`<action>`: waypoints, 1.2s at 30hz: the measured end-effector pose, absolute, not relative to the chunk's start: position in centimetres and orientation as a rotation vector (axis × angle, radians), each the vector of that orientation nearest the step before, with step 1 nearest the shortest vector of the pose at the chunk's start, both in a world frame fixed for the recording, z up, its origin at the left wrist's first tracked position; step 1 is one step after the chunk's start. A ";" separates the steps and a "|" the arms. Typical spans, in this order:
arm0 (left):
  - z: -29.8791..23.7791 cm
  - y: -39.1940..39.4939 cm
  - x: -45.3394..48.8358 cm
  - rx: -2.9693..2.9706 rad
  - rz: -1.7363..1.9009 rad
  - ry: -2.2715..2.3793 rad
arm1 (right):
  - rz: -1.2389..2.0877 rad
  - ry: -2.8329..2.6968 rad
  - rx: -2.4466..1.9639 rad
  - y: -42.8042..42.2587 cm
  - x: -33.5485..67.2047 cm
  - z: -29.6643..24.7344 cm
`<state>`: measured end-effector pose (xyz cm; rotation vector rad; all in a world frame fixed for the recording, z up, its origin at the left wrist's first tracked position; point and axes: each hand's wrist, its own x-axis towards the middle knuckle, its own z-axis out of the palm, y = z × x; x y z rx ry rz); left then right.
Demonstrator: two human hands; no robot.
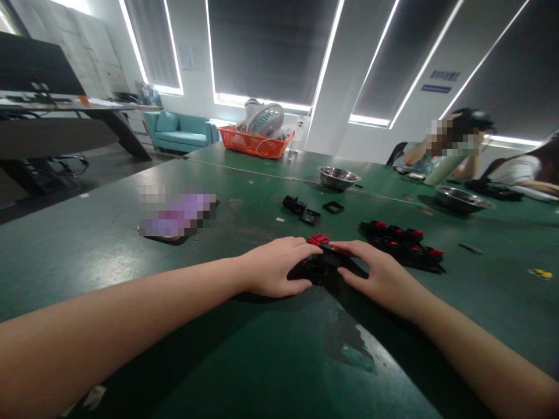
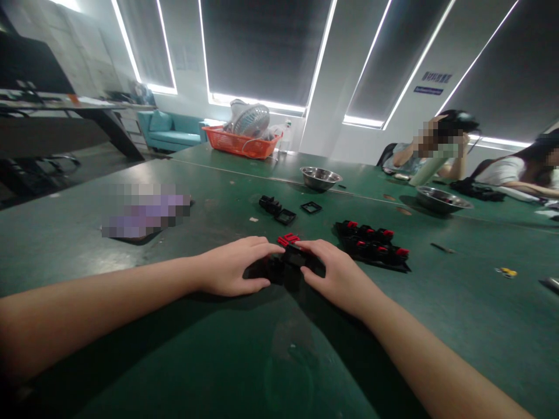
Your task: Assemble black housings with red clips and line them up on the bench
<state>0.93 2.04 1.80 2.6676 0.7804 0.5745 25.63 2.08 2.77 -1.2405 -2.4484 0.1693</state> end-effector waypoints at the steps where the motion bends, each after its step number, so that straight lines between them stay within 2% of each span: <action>1: 1.8 2.0 0.9 2.671 0.577 0.780 | 0.179 -2.445 -1.238 2.1 25.6 2.7; 36: 1.5 2.0 1.1 2.766 0.520 0.969 | 0.163 -2.454 -1.247 1.6 25.4 2.5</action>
